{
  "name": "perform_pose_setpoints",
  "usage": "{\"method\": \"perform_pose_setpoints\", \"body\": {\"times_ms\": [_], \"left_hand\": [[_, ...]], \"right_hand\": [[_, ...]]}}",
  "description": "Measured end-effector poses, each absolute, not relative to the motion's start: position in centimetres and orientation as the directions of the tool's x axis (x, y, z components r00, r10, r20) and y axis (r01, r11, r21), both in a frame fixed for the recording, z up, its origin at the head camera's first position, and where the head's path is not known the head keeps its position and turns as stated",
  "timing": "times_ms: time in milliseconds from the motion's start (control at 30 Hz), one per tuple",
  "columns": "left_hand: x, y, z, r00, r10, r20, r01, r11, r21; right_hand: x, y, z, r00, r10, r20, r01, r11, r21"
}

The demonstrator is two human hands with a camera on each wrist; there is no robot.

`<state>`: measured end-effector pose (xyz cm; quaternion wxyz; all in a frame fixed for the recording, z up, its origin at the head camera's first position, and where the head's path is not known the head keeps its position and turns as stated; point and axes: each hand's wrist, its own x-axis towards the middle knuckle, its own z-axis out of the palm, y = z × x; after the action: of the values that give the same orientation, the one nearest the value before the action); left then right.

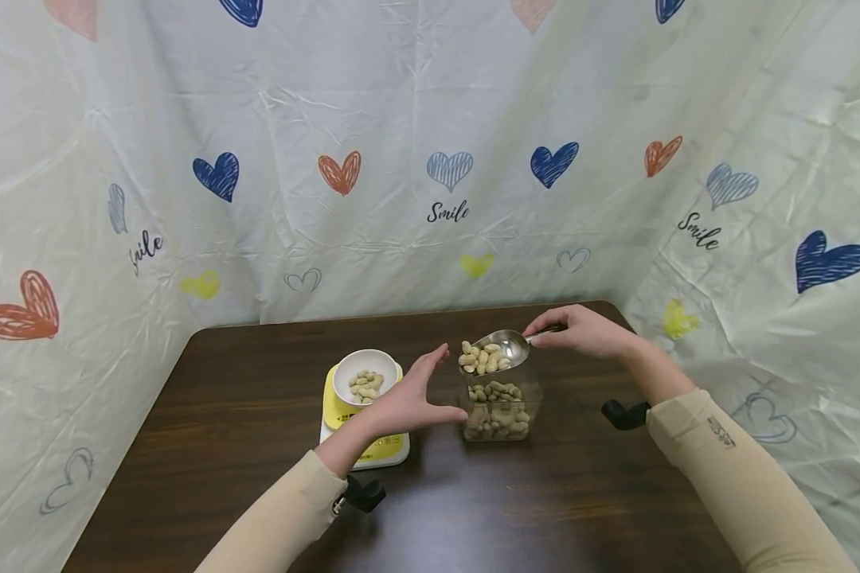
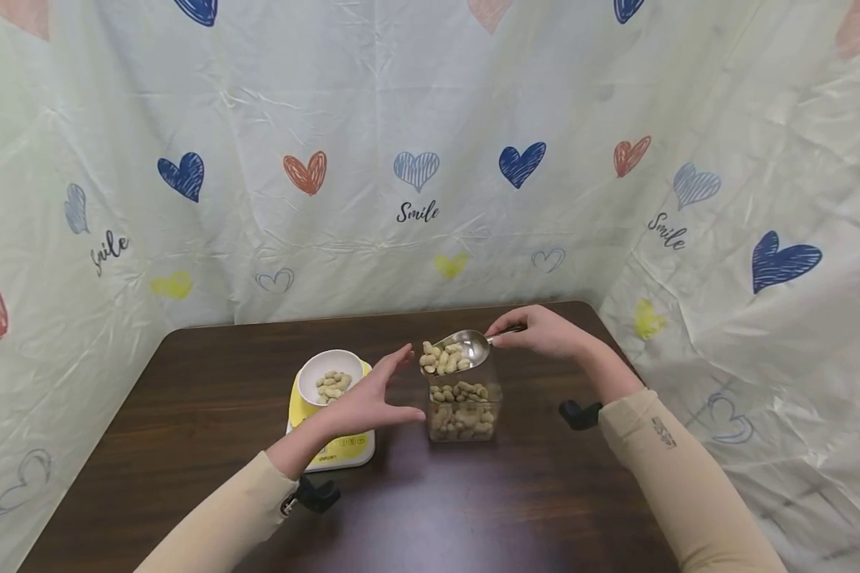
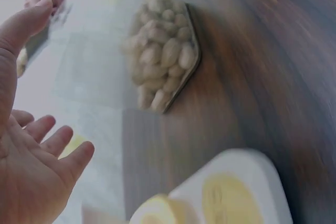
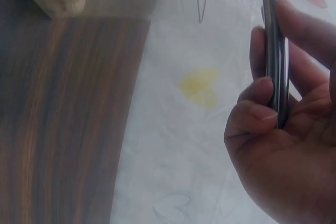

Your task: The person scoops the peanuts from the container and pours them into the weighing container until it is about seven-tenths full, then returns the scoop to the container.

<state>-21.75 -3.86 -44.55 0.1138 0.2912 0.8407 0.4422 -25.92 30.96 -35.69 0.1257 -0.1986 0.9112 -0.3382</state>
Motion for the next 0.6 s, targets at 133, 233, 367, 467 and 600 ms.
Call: {"method": "perform_pose_setpoints", "body": {"times_ms": [133,233,367,467,600], "left_hand": [[-21.3,-6.6,-43.8,-0.809,0.577,0.107,0.398,0.405,0.823],[-21.2,-8.7,-43.3,-0.812,0.562,0.154,0.426,0.391,0.816],[-21.1,-11.6,-42.8,-0.842,0.508,0.181,0.436,0.446,0.782],[-21.1,-13.7,-42.7,-0.873,0.457,0.172,0.411,0.498,0.763],[-21.4,-15.9,-43.0,-0.891,0.418,0.176,0.401,0.544,0.737]], "right_hand": [[-25.4,30.4,-35.5,-0.901,-0.426,-0.086,-0.259,0.685,-0.681],[-24.9,29.8,-35.3,-0.91,-0.407,-0.082,-0.242,0.682,-0.69],[-24.5,28.7,-35.2,-0.922,-0.379,-0.076,-0.221,0.677,-0.702],[-24.2,27.8,-35.1,-0.927,-0.368,-0.066,-0.215,0.669,-0.711],[-24.0,26.8,-35.1,-0.93,-0.363,-0.063,-0.205,0.652,-0.73]]}}
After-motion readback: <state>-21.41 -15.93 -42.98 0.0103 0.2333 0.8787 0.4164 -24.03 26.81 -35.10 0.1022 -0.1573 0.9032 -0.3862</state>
